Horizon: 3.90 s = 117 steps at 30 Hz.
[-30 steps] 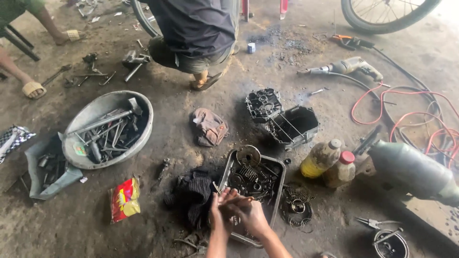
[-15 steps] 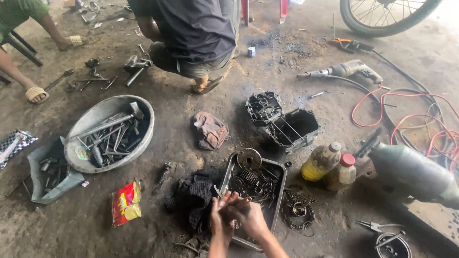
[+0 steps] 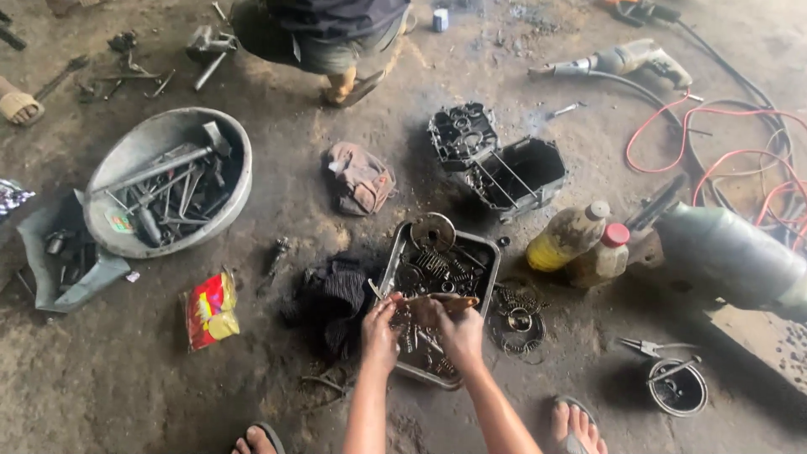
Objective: Cleaning various motorcycle engine components like gears and bolts in a tray using a brush and cleaning fluid.
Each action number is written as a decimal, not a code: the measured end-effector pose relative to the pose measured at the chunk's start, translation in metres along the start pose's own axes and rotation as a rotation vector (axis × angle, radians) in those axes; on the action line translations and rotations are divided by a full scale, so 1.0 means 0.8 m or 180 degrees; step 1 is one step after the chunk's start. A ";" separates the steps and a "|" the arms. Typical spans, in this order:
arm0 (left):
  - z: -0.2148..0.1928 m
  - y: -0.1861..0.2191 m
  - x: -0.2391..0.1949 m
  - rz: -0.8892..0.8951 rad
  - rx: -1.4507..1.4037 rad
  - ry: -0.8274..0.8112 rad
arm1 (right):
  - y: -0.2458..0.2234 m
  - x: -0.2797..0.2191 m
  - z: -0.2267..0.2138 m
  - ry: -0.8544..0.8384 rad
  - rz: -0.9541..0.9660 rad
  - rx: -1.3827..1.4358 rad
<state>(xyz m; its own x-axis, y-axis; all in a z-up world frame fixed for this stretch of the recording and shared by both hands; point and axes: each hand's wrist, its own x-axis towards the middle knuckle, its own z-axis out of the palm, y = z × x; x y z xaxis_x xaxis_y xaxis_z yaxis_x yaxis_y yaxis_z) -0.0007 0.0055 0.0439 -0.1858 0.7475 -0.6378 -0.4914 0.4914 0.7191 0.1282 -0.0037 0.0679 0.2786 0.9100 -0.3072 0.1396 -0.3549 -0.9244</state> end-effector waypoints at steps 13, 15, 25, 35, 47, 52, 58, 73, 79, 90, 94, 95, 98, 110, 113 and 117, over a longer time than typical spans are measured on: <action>-0.015 -0.146 0.025 0.1916 0.4555 -0.0634 | 0.034 0.041 -0.048 0.0962 0.0359 -0.0693; -0.012 -0.175 0.019 0.1893 0.5067 -0.0683 | 0.020 0.035 -0.045 0.0935 0.0318 -0.0670; -0.020 -0.139 0.014 0.1424 0.3678 -0.0794 | 0.020 0.023 -0.031 0.0267 0.0401 -0.0739; -0.035 -0.006 0.005 0.0340 -0.0326 0.0127 | 0.061 -0.019 0.020 -0.0400 0.0619 -0.0965; -0.027 -0.074 0.043 0.0009 -0.0774 0.0208 | -0.030 -0.028 0.014 -0.0250 0.0257 -0.0230; -0.027 -0.058 0.038 -0.0139 -0.1270 0.0228 | -0.034 -0.039 0.020 -0.1040 -0.1000 0.0168; -0.022 -0.062 0.039 0.0036 -0.0741 0.0690 | -0.021 -0.043 0.024 -0.0309 -0.1179 0.0151; -0.043 -0.074 0.045 -0.0101 -0.1131 0.0259 | -0.001 -0.034 0.024 -0.0852 -0.0861 -0.0082; -0.024 -0.046 0.027 -0.0236 -0.1057 0.0098 | 0.013 -0.022 0.021 -0.0724 -0.0963 0.0268; -0.011 0.006 0.003 0.0640 0.1298 0.0382 | 0.018 0.026 -0.035 -0.0054 0.0281 -0.0432; -0.010 -0.005 0.025 0.1121 0.2903 0.0415 | 0.088 0.034 -0.026 -0.0426 0.0661 -0.1006; -0.017 -0.016 0.041 0.1499 0.3060 0.0386 | 0.093 0.030 -0.025 -0.0523 0.0686 -0.1088; -0.019 -0.016 0.043 0.2230 0.3245 0.0469 | 0.102 0.021 -0.013 -0.0639 0.0638 -0.1065; -0.033 -0.055 0.073 0.2461 0.3684 0.0276 | 0.067 -0.040 0.021 -0.0447 -0.0343 -0.0826; -0.003 -0.059 0.073 0.2571 0.3941 -0.0141 | 0.047 -0.040 0.011 -0.0501 -0.0274 -0.1019; 0.040 -0.041 0.051 0.1423 0.3434 -0.0387 | 0.111 -0.029 0.028 -0.0296 -0.0645 -0.0683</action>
<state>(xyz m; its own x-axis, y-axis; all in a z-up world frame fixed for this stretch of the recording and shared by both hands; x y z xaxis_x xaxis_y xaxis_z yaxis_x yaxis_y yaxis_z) 0.0348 0.0343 0.0032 -0.0480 0.9586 -0.2806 0.5834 0.2550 0.7711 0.1130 -0.0520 -0.0122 0.1377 0.9791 -0.1500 0.3837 -0.1924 -0.9032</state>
